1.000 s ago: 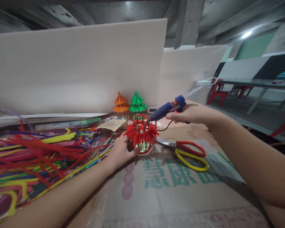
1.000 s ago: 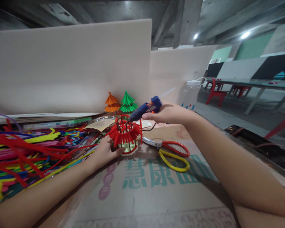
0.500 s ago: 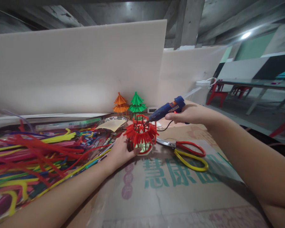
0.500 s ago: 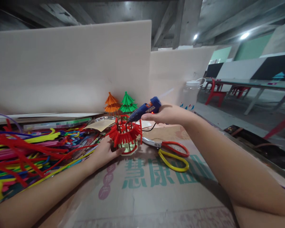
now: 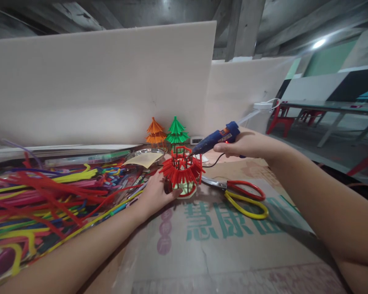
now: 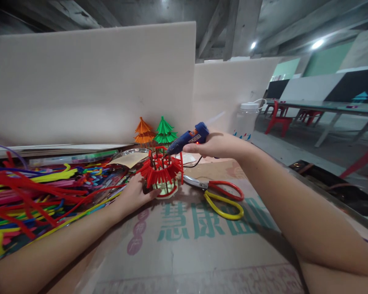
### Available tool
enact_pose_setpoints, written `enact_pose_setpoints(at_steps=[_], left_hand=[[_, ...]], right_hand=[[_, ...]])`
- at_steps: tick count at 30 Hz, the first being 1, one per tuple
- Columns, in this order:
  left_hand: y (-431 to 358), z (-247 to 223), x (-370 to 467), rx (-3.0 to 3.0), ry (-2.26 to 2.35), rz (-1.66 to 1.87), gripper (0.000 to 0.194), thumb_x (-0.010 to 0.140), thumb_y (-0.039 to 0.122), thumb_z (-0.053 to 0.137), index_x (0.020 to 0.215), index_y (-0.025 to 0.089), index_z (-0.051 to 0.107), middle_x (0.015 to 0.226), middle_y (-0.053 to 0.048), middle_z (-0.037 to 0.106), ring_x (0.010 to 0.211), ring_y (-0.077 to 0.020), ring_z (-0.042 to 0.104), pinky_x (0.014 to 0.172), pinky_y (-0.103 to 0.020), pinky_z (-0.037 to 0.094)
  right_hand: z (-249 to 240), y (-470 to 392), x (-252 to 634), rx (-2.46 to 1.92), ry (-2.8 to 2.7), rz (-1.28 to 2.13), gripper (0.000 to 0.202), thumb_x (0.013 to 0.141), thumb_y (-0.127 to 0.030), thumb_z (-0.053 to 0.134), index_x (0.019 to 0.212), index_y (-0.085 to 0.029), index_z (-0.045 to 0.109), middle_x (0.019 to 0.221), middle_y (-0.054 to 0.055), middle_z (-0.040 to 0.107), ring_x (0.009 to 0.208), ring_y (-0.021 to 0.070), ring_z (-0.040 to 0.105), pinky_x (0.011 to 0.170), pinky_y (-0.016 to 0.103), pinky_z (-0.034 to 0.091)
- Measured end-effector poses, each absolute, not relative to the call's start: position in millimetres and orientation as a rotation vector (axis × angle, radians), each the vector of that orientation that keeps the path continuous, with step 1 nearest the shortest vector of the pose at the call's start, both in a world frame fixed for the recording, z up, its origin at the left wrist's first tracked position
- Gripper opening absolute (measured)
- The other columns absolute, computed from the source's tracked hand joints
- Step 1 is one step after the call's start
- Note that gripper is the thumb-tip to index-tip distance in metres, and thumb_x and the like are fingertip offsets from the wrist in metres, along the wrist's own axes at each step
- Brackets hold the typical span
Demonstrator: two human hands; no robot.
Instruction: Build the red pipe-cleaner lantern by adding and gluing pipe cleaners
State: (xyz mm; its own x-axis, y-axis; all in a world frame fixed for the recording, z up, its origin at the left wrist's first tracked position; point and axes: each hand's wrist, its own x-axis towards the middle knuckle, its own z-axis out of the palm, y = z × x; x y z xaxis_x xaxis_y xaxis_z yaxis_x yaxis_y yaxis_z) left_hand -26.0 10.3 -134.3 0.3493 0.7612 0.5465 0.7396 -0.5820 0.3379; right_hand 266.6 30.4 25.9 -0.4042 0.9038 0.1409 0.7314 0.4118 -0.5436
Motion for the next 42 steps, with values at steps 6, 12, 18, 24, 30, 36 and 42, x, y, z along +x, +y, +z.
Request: enact_pose_setpoints(at_steps=[6,12,18,24,30,36,42], left_hand=[[11,-135,-26,2.557,1.409,1.072,0.049,0.088,0.050,0.066,0.128,0.023,0.063,0.137,-0.013,0.060,0.130,-0.0360,0.053,0.110,-0.052,0.044],[11,-134,-26,2.545,1.401,1.076,0.049,0.088,0.049,0.066,0.128,0.020,0.062,0.135,-0.014,0.062,0.127,-0.0356,0.055,0.109,-0.051,0.045],[9,-132,-25,2.546,1.255,1.030,0.043,0.087,0.042,0.067,0.125,0.023,0.062,0.133,-0.011,0.064,0.126,-0.0333,0.056,0.110,-0.049,0.045],[6,-124,-26,2.587,1.214,0.925,0.042,0.085,0.044,0.071,0.122,0.025,0.065,0.132,-0.009,0.066,0.124,-0.0331,0.059,0.108,-0.047,0.046],[14,-103,-56,2.728,1.271,0.591,0.054,0.076,0.051,0.078,0.124,0.030,0.068,0.131,-0.009,0.068,0.118,-0.0363,0.064,0.098,-0.048,0.051],[17,-77,-77,2.713,1.624,0.387,0.029,0.091,0.039,0.051,0.089,0.027,0.078,0.092,-0.007,0.079,0.083,-0.0297,0.073,0.074,-0.038,0.054],[4,-49,-78,2.595,1.776,0.485,0.032,0.088,0.043,0.050,0.086,0.028,0.078,0.089,-0.006,0.079,0.079,-0.0288,0.071,0.068,-0.035,0.050]], right_hand=[[24,33,266,-1.393,-2.282,0.571,0.050,0.073,-0.069,0.069,0.099,-0.027,0.075,0.074,0.004,0.070,0.066,0.0207,0.064,0.054,0.031,0.046],[29,29,270,-1.255,-2.418,0.655,0.045,0.081,-0.067,0.061,0.069,-0.024,0.070,0.063,0.002,0.064,0.061,0.0172,0.059,0.055,0.029,0.044],[16,60,283,-1.033,-2.136,0.723,0.050,0.084,-0.067,0.060,0.080,-0.019,0.074,0.088,0.008,0.076,0.080,0.0196,0.067,0.077,0.031,0.053],[-42,117,290,-1.551,-1.941,0.529,0.043,0.079,-0.056,0.073,0.096,-0.016,0.076,0.083,0.007,0.074,0.071,0.0173,0.064,0.062,0.027,0.048],[-88,132,282,-1.635,-1.938,0.502,0.034,0.080,-0.046,0.076,0.087,-0.014,0.073,0.071,0.005,0.070,0.068,0.0189,0.065,0.061,0.026,0.048],[-97,142,275,-1.653,-1.965,0.413,0.036,0.089,-0.045,0.068,0.101,-0.011,0.071,0.090,0.012,0.075,0.083,0.0231,0.068,0.075,0.030,0.051],[-99,152,280,-1.650,-2.091,0.325,0.038,0.095,-0.036,0.062,0.120,-0.008,0.065,0.122,0.020,0.071,0.109,0.0278,0.066,0.091,0.032,0.049]])
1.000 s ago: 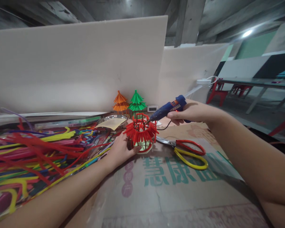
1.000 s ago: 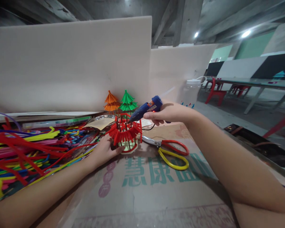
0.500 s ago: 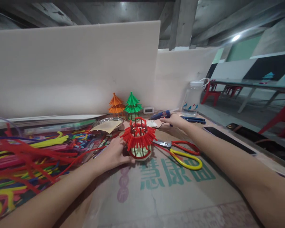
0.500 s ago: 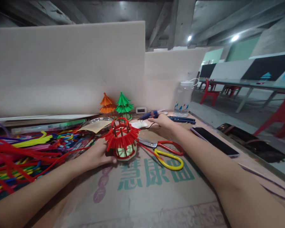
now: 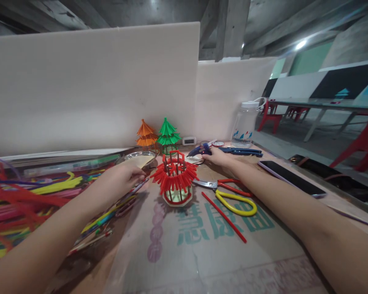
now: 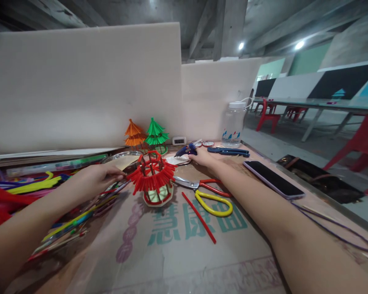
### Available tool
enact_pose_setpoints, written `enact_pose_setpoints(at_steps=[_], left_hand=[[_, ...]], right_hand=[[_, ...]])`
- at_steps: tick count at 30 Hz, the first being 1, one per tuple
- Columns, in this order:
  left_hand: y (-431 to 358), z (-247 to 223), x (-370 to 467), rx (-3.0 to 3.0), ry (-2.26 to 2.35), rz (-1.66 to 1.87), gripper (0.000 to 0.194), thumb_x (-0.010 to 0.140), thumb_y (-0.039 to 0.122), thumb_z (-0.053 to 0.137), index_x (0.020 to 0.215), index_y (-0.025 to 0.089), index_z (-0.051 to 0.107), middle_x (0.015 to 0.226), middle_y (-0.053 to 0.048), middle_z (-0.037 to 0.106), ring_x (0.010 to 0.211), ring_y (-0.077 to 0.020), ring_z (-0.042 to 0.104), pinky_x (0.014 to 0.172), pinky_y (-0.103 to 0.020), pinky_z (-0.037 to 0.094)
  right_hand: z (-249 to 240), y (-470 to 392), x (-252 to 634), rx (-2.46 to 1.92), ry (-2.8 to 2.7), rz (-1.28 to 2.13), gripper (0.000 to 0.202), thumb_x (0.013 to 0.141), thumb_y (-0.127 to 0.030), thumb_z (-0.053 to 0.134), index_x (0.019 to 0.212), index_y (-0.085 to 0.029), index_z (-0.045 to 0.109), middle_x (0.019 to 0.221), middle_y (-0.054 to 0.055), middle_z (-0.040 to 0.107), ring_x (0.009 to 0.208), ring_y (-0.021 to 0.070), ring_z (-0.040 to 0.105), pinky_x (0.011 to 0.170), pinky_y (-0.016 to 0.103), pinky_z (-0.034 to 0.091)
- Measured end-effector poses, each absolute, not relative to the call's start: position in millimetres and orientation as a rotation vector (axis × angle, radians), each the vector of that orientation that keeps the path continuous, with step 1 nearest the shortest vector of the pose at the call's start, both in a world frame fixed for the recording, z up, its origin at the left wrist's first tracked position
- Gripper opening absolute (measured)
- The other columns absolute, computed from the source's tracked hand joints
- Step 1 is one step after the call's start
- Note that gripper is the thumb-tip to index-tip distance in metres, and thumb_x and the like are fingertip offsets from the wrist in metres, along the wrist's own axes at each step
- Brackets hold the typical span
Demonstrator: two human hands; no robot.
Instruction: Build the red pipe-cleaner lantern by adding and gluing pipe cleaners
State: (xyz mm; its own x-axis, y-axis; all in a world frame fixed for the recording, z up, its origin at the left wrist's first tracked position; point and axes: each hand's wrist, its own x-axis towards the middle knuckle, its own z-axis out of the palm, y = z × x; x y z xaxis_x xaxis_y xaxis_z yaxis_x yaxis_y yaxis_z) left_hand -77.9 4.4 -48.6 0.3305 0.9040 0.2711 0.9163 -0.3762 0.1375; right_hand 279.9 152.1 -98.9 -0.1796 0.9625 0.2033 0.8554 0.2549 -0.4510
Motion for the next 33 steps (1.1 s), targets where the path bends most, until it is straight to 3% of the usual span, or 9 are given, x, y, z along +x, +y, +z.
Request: enact_pose_setpoints(at_steps=[3,8,12,16,21,23,27,33], left_hand=[[-5,-29,-79,-2.483,-1.858,-0.511,0.035,0.091,0.048,0.049,0.096,0.026,0.077,0.099,-0.007,0.079,0.089,-0.0302,0.071,0.075,-0.037,0.050],[-26,15,-57,-2.322,-1.763,-0.870,0.048,0.088,0.052,0.053,0.124,0.025,0.069,0.101,-0.005,0.079,0.090,-0.0291,0.071,0.082,-0.039,0.052],[-36,37,-31,-2.374,-1.704,-1.110,0.035,0.085,0.050,0.060,0.102,0.025,0.078,0.093,-0.003,0.080,0.083,-0.0246,0.072,0.079,-0.035,0.054],[-40,33,-15,-2.440,-1.622,-1.273,0.027,0.085,0.048,0.066,0.094,0.026,0.079,0.087,-0.001,0.079,0.077,-0.0192,0.071,0.071,-0.028,0.053],[-45,13,-12,-2.460,-1.591,-1.242,0.034,0.091,0.053,0.062,0.081,0.023,0.075,0.069,0.002,0.071,0.061,-0.0148,0.062,0.060,-0.027,0.047],[-45,7,-11,-2.523,-1.520,-1.202,0.029,0.094,0.047,0.061,0.084,0.023,0.073,0.074,0.003,0.072,0.065,-0.0147,0.063,0.066,-0.027,0.047],[-44,-1,-8,-2.545,-1.410,-1.097,0.019,0.097,0.035,0.057,0.094,0.021,0.071,0.092,-0.001,0.073,0.083,-0.0184,0.066,0.073,-0.031,0.047],[-48,-4,-4,-2.549,-1.252,-1.005,0.016,0.100,0.030,0.055,0.095,0.020,0.067,0.091,-0.002,0.069,0.087,-0.0199,0.062,0.077,-0.033,0.044]], right_hand=[[-94,152,286,-1.656,-2.180,0.326,0.039,0.095,-0.039,0.062,0.120,-0.010,0.066,0.120,0.017,0.072,0.102,0.0263,0.069,0.086,0.030,0.051],[-71,147,302,-1.688,-2.400,0.289,0.033,0.081,-0.039,0.076,0.105,-0.017,0.074,0.109,0.011,0.076,0.094,0.0255,0.070,0.076,0.027,0.048],[-34,131,314,-1.780,-2.456,0.156,0.019,0.080,-0.036,0.072,0.084,-0.018,0.077,0.084,0.009,0.077,0.082,0.0260,0.069,0.068,0.030,0.044],[6,96,309,-1.725,-2.328,-0.065,0.032,0.093,-0.040,0.056,0.106,-0.019,0.076,0.102,0.011,0.078,0.094,0.0264,0.069,0.069,0.031,0.042],[18,39,268,-1.223,-2.065,-0.322,0.021,0.094,-0.033,0.059,0.096,-0.021,0.076,0.083,0.005,0.077,0.074,0.0195,0.067,0.064,0.029,0.041],[13,21,250,-0.935,-2.077,-0.335,0.015,0.094,-0.028,0.061,0.096,-0.020,0.074,0.081,0.003,0.077,0.068,0.0156,0.066,0.063,0.027,0.043],[-2,-2,225,-0.531,-2.124,-0.509,0.012,0.097,-0.024,0.061,0.100,-0.017,0.071,0.089,0.006,0.078,0.078,0.0172,0.068,0.070,0.028,0.047],[-9,-11,216,-0.293,-2.188,-0.711,0.015,0.100,-0.016,0.053,0.097,-0.015,0.068,0.089,0.009,0.076,0.080,0.0191,0.066,0.076,0.032,0.050]])
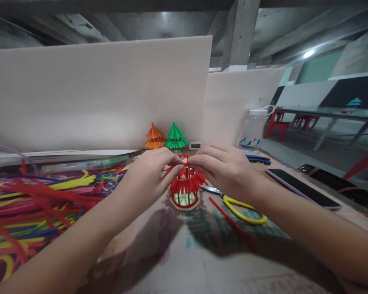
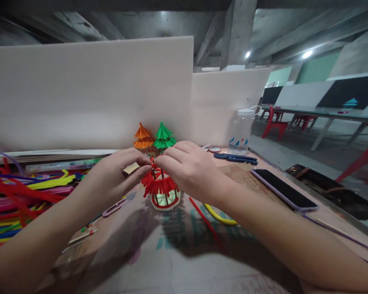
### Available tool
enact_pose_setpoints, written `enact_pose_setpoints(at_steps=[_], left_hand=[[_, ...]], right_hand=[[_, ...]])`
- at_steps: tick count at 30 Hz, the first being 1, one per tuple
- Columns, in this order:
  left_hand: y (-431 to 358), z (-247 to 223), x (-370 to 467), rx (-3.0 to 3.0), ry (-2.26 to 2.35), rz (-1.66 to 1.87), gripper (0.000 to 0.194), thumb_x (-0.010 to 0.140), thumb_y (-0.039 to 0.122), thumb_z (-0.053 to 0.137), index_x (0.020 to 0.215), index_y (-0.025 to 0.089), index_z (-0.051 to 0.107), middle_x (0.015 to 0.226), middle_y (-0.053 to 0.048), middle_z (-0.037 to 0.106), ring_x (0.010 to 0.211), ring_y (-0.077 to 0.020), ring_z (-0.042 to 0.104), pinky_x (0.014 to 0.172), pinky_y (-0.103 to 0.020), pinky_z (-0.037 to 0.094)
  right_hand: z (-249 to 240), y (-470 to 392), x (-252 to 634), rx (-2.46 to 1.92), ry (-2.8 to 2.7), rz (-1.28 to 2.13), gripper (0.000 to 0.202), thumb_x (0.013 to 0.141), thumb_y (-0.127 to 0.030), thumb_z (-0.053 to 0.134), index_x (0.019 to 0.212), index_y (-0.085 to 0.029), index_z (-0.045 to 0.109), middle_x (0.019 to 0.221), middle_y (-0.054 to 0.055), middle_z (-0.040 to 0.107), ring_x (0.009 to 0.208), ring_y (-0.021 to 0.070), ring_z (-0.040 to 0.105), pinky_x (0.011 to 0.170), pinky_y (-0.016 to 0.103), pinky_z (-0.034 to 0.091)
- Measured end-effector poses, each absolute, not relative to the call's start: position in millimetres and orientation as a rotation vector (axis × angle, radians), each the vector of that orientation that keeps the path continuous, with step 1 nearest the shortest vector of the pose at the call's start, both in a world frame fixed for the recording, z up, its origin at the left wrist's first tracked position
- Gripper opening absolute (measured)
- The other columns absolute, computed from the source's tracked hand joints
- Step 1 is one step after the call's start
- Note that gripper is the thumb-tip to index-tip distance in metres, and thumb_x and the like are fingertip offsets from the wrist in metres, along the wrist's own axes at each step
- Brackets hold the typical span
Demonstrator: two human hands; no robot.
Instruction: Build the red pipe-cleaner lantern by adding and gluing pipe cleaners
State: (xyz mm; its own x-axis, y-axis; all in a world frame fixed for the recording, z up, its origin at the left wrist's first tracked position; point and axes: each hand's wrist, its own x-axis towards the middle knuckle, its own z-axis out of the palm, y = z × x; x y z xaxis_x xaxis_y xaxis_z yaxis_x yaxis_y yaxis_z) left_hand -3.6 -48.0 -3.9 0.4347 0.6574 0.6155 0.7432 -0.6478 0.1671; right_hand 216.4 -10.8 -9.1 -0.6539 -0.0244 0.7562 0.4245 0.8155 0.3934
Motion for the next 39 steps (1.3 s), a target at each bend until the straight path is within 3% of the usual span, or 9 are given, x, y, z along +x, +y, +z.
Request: enact_pose_setpoints(at_steps=[8,13,19,24,31,39], left_hand=[[-42,-6,-8,-2.498,-1.138,-0.928,0.012,0.100,0.026,0.058,0.094,0.020,0.067,0.089,-0.001,0.068,0.087,-0.0202,0.061,0.080,-0.035,0.041],[-38,-4,-8,-2.488,-1.200,-0.903,0.016,0.100,0.029,0.057,0.092,0.020,0.068,0.090,-0.003,0.068,0.090,-0.0224,0.061,0.082,-0.038,0.044],[-20,-9,-22,-2.649,-1.346,-0.891,0.037,0.088,0.049,0.070,0.112,0.022,0.071,0.126,-0.010,0.061,0.118,-0.0287,0.058,0.100,-0.046,0.048],[-5,-19,-28,-2.809,-1.362,-0.915,0.027,0.089,0.045,0.068,0.108,0.026,0.074,0.141,-0.009,0.054,0.125,-0.0279,0.056,0.108,-0.048,0.046],[-12,-14,-23,-2.754,-1.376,-1.066,0.025,0.093,0.044,0.064,0.105,0.026,0.076,0.137,-0.007,0.060,0.131,-0.0269,0.055,0.112,-0.047,0.043],[-23,-13,-12,-2.504,-1.110,-1.143,0.016,0.095,0.031,0.063,0.093,0.023,0.076,0.123,-0.009,0.068,0.121,-0.0253,0.060,0.107,-0.046,0.046]], right_hand=[[-11,-10,214,-0.291,-2.228,-0.753,0.016,0.101,-0.017,0.052,0.095,-0.014,0.067,0.086,0.009,0.074,0.081,0.0207,0.063,0.077,0.034,0.049],[-17,0,211,-0.355,-2.192,-0.538,0.011,0.098,-0.018,0.057,0.091,-0.016,0.065,0.085,0.006,0.074,0.077,0.0179,0.064,0.074,0.031,0.047],[-23,15,213,-0.482,-2.146,-0.407,0.009,0.094,-0.015,0.060,0.088,-0.017,0.065,0.082,0.006,0.073,0.073,0.0169,0.059,0.070,0.030,0.044],[-29,19,210,-0.527,-2.159,-0.378,0.010,0.094,-0.014,0.059,0.087,-0.017,0.066,0.080,0.005,0.072,0.075,0.0182,0.058,0.072,0.031,0.042],[-29,14,206,-0.535,-2.162,-0.397,0.010,0.094,-0.016,0.061,0.086,-0.017,0.066,0.078,0.004,0.072,0.074,0.0182,0.057,0.072,0.031,0.040],[-25,3,205,-0.482,-2.127,-0.538,0.014,0.099,-0.021,0.056,0.088,-0.018,0.065,0.080,0.005,0.073,0.075,0.0190,0.059,0.073,0.032,0.041]])
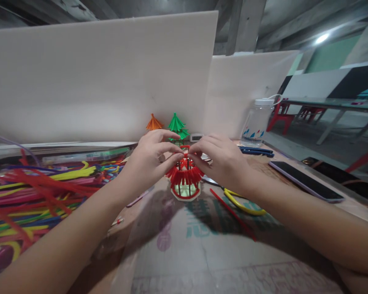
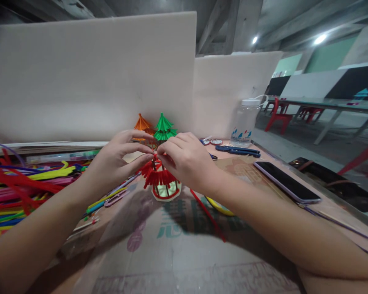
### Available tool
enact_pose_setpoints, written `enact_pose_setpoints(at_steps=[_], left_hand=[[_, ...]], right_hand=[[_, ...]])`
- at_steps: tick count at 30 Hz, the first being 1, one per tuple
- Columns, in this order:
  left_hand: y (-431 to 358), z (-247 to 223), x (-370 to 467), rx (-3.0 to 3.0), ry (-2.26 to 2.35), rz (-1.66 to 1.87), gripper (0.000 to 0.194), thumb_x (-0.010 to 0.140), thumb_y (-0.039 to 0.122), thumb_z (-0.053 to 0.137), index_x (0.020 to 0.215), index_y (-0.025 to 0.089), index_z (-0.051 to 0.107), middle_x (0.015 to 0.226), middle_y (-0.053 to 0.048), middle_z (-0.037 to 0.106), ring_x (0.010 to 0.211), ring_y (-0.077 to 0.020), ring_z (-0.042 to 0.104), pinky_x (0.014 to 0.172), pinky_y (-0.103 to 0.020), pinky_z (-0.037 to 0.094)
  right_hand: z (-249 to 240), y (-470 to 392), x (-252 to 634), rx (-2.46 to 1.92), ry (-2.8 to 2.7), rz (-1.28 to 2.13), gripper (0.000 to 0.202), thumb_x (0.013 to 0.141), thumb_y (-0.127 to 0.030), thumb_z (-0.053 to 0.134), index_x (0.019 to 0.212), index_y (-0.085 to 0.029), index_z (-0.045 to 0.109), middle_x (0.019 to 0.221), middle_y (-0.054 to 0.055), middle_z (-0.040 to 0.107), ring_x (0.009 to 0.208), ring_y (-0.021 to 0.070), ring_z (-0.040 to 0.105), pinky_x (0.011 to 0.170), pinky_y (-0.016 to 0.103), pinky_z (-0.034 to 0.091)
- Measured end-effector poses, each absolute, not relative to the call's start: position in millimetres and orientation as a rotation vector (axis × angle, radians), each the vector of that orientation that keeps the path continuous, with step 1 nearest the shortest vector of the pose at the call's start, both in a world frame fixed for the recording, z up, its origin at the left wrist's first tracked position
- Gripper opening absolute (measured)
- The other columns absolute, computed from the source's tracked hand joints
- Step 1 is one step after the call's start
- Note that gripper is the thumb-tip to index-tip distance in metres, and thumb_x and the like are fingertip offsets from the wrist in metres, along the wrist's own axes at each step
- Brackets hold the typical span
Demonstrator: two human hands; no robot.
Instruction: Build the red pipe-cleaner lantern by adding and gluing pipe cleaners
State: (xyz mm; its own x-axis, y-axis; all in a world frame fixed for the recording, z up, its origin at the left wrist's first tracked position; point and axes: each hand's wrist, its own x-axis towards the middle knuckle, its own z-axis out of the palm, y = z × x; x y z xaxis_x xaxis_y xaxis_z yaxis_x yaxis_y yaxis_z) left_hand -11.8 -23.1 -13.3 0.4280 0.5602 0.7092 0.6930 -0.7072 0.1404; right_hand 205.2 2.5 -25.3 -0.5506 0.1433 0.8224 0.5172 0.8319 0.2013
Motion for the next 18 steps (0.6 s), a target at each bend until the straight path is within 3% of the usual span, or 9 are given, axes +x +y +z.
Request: enact_pose_setpoints(at_steps=[8,13,18], left_hand=[[-23,-12,-11,-2.410,-1.093,-1.035,0.012,0.095,0.028,0.064,0.090,0.023,0.073,0.119,-0.007,0.069,0.118,-0.0258,0.060,0.106,-0.047,0.044],[-27,-8,-13,-2.413,-1.183,-1.074,0.017,0.097,0.030,0.059,0.091,0.022,0.073,0.119,-0.009,0.067,0.119,-0.0256,0.059,0.107,-0.047,0.044],[-19,-9,-20,-2.586,-1.253,-1.079,0.029,0.092,0.044,0.066,0.109,0.022,0.072,0.128,-0.011,0.063,0.126,-0.0275,0.056,0.110,-0.047,0.043]], right_hand=[[-15,7,202,-0.500,-2.275,-0.424,0.019,0.100,-0.024,0.055,0.092,-0.018,0.070,0.092,0.009,0.074,0.087,0.0228,0.062,0.079,0.036,0.044],[6,10,194,-0.529,-2.361,-0.316,0.012,0.093,-0.016,0.061,0.087,-0.017,0.072,0.089,0.008,0.071,0.088,0.0219,0.061,0.080,0.035,0.043],[13,9,195,-0.581,-2.347,-0.193,0.007,0.090,-0.016,0.067,0.085,-0.017,0.072,0.085,0.005,0.070,0.086,0.0201,0.061,0.080,0.032,0.044]])
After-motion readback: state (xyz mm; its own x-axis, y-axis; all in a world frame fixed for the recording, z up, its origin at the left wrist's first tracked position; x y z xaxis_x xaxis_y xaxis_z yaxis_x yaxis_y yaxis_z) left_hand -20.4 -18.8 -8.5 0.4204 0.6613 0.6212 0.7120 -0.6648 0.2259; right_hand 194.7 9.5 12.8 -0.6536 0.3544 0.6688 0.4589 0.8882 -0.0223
